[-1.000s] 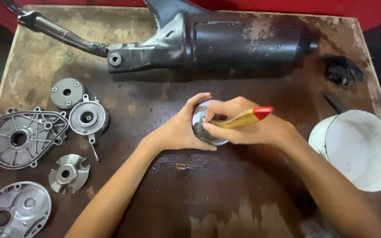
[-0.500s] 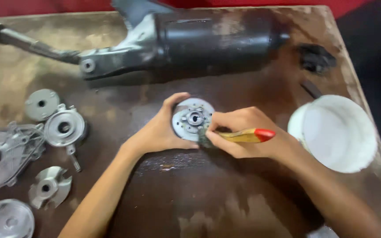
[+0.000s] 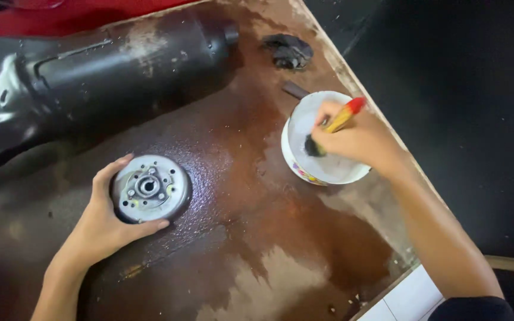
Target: The person is cleaning various internal motorcycle components using a brush and a cleaning liquid on a workbench.
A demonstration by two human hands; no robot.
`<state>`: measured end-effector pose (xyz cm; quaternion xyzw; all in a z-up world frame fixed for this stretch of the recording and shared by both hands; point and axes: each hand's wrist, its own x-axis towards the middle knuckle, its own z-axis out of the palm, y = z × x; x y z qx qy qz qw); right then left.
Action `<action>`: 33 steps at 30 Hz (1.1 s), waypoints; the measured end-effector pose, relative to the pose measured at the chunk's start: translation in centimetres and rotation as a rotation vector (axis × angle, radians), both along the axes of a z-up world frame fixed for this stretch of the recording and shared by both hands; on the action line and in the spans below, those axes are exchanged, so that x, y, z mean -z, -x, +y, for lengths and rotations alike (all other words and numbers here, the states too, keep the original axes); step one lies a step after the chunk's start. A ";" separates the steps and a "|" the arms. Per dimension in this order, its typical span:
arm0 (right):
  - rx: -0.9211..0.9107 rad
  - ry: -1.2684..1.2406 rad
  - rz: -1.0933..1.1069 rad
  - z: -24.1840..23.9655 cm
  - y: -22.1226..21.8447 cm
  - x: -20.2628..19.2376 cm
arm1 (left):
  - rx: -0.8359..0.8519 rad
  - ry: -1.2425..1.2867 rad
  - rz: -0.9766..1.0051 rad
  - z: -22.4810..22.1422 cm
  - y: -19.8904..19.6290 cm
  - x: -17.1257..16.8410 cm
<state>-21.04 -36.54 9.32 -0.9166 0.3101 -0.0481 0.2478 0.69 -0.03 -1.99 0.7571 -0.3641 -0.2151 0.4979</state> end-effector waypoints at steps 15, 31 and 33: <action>-0.567 -0.267 -0.375 13.4 -8.6 -2.1 | 0.003 0.025 0.002 0.0 0.5 -1.9; -0.554 -0.525 -0.660 10.6 -14.0 11.7 | 0.068 0.044 0.048 0.4 0.0 -2.0; -0.657 -0.874 -0.594 9.7 -13.1 12.8 | 0.072 0.053 -0.020 0.4 0.2 -1.9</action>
